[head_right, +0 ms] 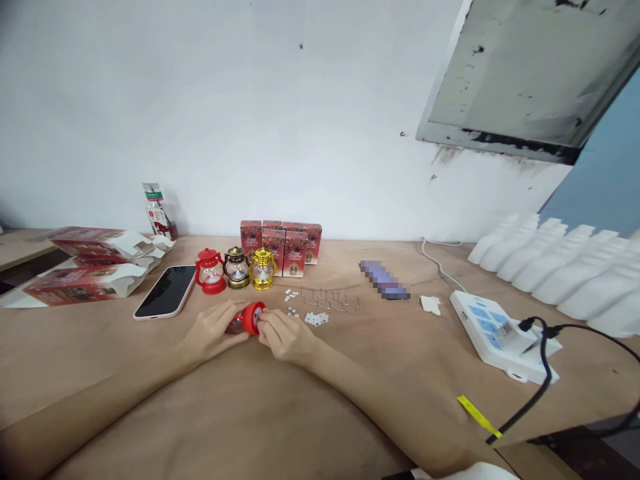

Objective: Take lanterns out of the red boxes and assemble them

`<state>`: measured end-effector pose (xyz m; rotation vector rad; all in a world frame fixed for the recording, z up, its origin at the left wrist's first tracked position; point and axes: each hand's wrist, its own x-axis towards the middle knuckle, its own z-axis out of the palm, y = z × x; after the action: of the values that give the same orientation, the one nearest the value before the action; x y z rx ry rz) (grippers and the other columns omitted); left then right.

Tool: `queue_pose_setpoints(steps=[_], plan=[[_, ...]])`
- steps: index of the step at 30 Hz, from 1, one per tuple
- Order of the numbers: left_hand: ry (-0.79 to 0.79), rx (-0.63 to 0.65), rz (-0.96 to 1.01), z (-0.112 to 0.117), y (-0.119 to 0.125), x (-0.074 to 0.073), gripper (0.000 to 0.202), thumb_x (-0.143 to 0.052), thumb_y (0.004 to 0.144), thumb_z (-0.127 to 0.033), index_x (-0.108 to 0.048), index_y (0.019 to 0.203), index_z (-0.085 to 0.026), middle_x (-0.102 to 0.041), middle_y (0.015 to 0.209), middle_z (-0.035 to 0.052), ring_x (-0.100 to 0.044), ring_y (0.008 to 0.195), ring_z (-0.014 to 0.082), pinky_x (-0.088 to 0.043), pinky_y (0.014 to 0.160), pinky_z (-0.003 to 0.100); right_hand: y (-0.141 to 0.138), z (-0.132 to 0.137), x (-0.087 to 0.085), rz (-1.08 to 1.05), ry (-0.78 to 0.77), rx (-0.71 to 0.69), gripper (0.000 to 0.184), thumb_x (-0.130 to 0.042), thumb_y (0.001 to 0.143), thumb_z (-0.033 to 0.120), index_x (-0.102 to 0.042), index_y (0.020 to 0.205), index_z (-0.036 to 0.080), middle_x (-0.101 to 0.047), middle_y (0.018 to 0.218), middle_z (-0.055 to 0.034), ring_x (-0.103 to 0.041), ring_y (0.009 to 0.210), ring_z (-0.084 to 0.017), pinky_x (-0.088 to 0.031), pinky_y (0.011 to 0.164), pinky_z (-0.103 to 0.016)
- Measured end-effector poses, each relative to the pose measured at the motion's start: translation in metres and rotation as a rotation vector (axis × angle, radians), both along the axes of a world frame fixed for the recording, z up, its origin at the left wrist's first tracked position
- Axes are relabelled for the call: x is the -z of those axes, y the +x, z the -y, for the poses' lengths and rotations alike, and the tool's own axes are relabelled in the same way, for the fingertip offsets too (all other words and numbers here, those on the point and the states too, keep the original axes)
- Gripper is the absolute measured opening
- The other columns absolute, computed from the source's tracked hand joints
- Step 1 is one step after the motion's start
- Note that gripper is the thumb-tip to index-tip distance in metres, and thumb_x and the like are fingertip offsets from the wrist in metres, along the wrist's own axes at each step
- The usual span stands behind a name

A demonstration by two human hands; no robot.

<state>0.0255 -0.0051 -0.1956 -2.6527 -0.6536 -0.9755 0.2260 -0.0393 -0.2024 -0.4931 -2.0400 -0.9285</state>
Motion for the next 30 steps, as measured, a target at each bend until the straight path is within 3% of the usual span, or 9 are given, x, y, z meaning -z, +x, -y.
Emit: queue_pose_setpoints(steps=[6, 9, 13, 18, 21, 24, 27, 30], plan=[[0.129, -0.059, 0.007, -0.005, -0.001, 0.002, 0.031, -0.049, 0.087, -0.034, -0.052, 0.110, -0.014, -0.068, 0.100, 0.0113, -0.066, 0.088, 0.0221, -0.053, 0.071, 0.030, 0.001, -0.002, -0.007, -0.015, 0.013, 0.038, 0.015, -0.047, 0.083, 0.005, -0.057, 0.084, 0.016, -0.068, 0.074, -0.0072, -0.065, 0.065, -0.014, -0.055, 0.055, -0.022], [0.123, -0.092, 0.033, -0.005, 0.000, 0.002, 0.030, -0.052, 0.085, -0.035, -0.052, 0.107, -0.016, -0.068, 0.097, 0.0097, -0.066, 0.083, 0.0217, -0.052, 0.065, 0.029, 0.005, -0.003, -0.010, -0.065, -0.051, 0.011, 0.014, -0.047, 0.084, 0.007, -0.056, 0.086, 0.018, -0.067, 0.073, -0.0043, -0.065, 0.066, -0.011, -0.053, 0.057, -0.020], [0.068, -0.121, 0.093, -0.005, 0.002, -0.002, 0.028, -0.057, 0.082, -0.031, -0.052, 0.105, -0.017, -0.068, 0.096, 0.0085, -0.066, 0.084, 0.0212, -0.051, 0.069, 0.029, 0.026, -0.006, -0.016, -0.117, -0.115, 0.012, 0.013, -0.048, 0.085, 0.008, -0.055, 0.087, 0.019, -0.067, 0.076, -0.0047, -0.065, 0.072, -0.012, -0.051, 0.063, -0.022], [0.052, -0.149, 0.136, -0.004, 0.003, -0.008, 0.030, -0.061, 0.078, -0.026, -0.052, 0.106, -0.016, -0.068, 0.101, 0.0085, -0.064, 0.090, 0.0227, -0.048, 0.077, 0.034, 0.076, -0.004, -0.022, 0.120, -0.346, 0.271, 0.019, -0.043, 0.089, 0.017, -0.056, 0.076, 0.019, -0.062, 0.068, -0.0032, -0.058, 0.065, -0.014, -0.043, 0.059, -0.026], [0.055, -0.137, 0.128, -0.003, 0.004, -0.010, 0.030, -0.061, 0.079, -0.024, -0.053, 0.106, -0.017, -0.068, 0.103, 0.0086, -0.063, 0.093, 0.0226, -0.047, 0.079, 0.034, 0.097, 0.002, -0.028, 0.337, -0.504, 0.381, 0.013, -0.050, 0.085, 0.018, -0.059, 0.076, 0.016, -0.064, 0.079, -0.0076, -0.056, 0.075, -0.018, -0.040, 0.067, -0.031], [0.046, -0.117, 0.133, -0.003, 0.004, -0.010, 0.031, -0.061, 0.080, -0.026, -0.054, 0.109, -0.018, -0.067, 0.106, 0.0087, -0.062, 0.095, 0.0222, -0.046, 0.080, 0.034, 0.103, 0.006, -0.038, 0.400, -0.566, 0.464, 0.008, -0.055, 0.080, 0.016, -0.061, 0.075, 0.015, -0.065, 0.089, -0.0102, -0.055, 0.082, -0.020, -0.037, 0.071, -0.033], [0.063, -0.089, 0.144, -0.004, 0.005, -0.009, 0.031, -0.060, 0.081, -0.030, -0.055, 0.108, -0.018, -0.066, 0.106, 0.0094, -0.061, 0.095, 0.0223, -0.046, 0.079, 0.034, 0.092, 0.003, -0.051, 0.320, -0.573, 0.426, 0.011, -0.055, 0.082, 0.020, -0.061, 0.073, 0.016, -0.066, 0.084, -0.0087, -0.055, 0.080, -0.020, -0.037, 0.071, -0.034], [0.070, -0.040, 0.168, -0.004, 0.005, -0.009, 0.029, -0.059, 0.081, -0.037, -0.056, 0.102, -0.018, -0.066, 0.099, 0.0085, -0.062, 0.087, 0.0207, -0.047, 0.075, 0.032, 0.064, -0.003, -0.055, 0.079, -0.508, 0.224, 0.016, -0.051, 0.087, 0.024, -0.060, 0.076, 0.017, -0.066, 0.077, -0.0064, -0.057, 0.076, -0.018, -0.040, 0.070, -0.033]])
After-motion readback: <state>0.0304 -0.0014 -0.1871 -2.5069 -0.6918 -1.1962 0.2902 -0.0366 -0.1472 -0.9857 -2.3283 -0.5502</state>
